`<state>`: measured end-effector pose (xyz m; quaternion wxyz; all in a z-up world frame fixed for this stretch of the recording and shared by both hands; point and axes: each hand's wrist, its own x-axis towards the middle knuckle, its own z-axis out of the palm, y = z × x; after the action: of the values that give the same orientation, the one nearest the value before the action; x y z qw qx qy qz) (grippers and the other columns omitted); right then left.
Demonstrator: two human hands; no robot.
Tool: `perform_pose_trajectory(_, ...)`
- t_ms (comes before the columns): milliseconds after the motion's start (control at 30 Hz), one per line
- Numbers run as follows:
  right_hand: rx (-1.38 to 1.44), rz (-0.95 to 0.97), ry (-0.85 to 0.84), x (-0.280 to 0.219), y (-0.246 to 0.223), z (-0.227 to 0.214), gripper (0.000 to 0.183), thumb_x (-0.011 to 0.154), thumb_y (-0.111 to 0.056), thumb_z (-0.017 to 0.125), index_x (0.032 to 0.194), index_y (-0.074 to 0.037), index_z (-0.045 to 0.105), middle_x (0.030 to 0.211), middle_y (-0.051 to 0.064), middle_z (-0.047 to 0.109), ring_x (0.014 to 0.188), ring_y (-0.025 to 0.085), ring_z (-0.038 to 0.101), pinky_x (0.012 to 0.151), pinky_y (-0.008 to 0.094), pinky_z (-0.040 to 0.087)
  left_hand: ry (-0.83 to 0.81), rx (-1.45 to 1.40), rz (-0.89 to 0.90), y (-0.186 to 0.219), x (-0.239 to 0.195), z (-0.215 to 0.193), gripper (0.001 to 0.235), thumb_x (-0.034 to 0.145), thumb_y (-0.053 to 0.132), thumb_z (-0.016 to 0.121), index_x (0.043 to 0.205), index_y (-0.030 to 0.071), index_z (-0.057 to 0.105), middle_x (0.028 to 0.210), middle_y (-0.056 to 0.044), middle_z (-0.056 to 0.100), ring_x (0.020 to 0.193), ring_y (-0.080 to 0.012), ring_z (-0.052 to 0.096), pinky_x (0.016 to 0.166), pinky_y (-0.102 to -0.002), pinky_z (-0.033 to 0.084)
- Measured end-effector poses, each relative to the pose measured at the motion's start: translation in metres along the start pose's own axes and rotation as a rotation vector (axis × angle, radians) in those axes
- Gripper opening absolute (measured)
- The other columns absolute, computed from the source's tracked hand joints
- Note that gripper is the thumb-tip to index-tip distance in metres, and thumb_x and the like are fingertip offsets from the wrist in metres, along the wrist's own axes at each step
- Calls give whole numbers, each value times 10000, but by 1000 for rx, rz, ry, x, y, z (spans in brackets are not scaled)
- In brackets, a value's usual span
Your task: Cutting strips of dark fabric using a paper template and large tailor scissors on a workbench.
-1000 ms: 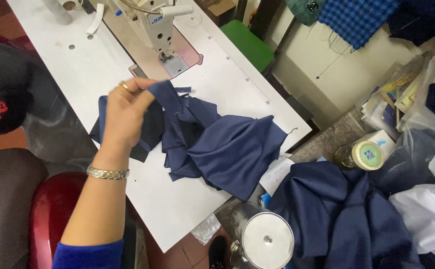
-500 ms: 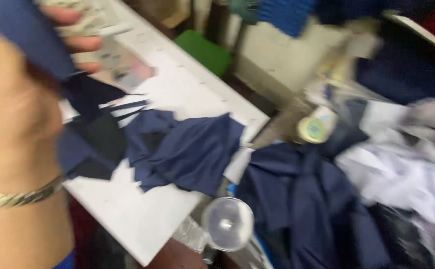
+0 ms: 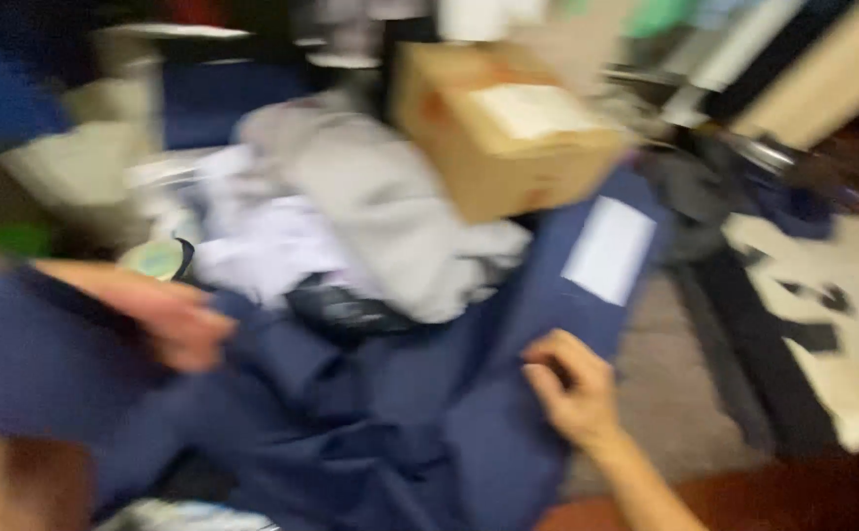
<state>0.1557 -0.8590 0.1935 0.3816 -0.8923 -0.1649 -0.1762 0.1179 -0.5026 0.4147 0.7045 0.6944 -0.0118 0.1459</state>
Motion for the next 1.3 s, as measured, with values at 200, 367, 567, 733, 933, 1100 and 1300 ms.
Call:
perform_pose_trajectory(200, 868, 30, -161, -29, -40, -116, 949, 819, -620, 730, 1418, -52, 263, 1473, 209, 380, 1399, 284, 374, 1190, 396, 267, -508, -321, -107, -53, -79, 240, 79, 803, 100, 647, 880, 87, 642, 804, -129, 840, 685, -168, 840, 596, -233, 669)
perform_pose_trajectory(367, 711, 123, -379, -138, 59, -227, 826, 803, -569, 657, 1344, -38, 326, 1211, 92, 238, 1203, 212, 300, 1060, 362, 262, -855, -59, -199, -47, -131, 399, 140, 849, 319, 551, 855, 190, 607, 876, 36, 922, 776, -47, 854, 623, -224, 639)
perform_pose_trajectory(567, 1154, 510, -1, -233, 115, -333, 575, 770, -310, 809, 1111, 46, 512, 896, 209, 647, 809, 287, 669, 783, 379, 550, -956, -290, -308, -65, -177, 550, 104, 919, 157, 421, 951, 95, 498, 971, -128, 836, 717, -153, 781, 404, -240, 596)
perform_pose_trajectory(733, 1085, 706, 158, -300, 190, -407, 538, 739, -311, 814, 1017, 99, 603, 814, 197, 696, 596, 201, 655, 526, 329, 549, -936, -338, -356, -83, -191, 659, 126, 943, 149, 420, 985, 61, 500, 960, -187, 807, 716, -232, 767, 399, -281, 554)
perform_pose_trajectory(933, 879, 819, 217, -321, 323, -522, 228, 808, -157, 751, 960, 2, 692, 651, 86, 668, 467, 117, 557, 450, 239, 478, -872, -218, -390, -132, -173, 785, 178, 913, 59, 431, 1035, 20, 555, 875, -207, 783, 429, -214, 538, 431, -299, 471)
perform_pose_trajectory(1100, 454, 1013, 73, -282, 442, -640, 239, 796, -130, 729, 1018, -44, 735, 937, 40, 756, 850, 102, 667, 779, 215, 493, -868, 70, -475, -202, -156, 894, 335, 882, 20, 391, 1135, 90, 598, 1117, -107, 703, 601, -217, 696, 563, -325, 601)
perform_pose_trajectory(1300, 193, 1158, -78, -226, 556, -741, 211, 846, -223, 677, 1012, -102, 726, 1024, -9, 727, 1020, 114, 655, 953, 238, 437, -950, 376, -228, -273, -161, 1006, 357, 784, 31, 501, 1010, 233, 691, 572, -1, 675, 452, -109, 598, 579, -232, 501)
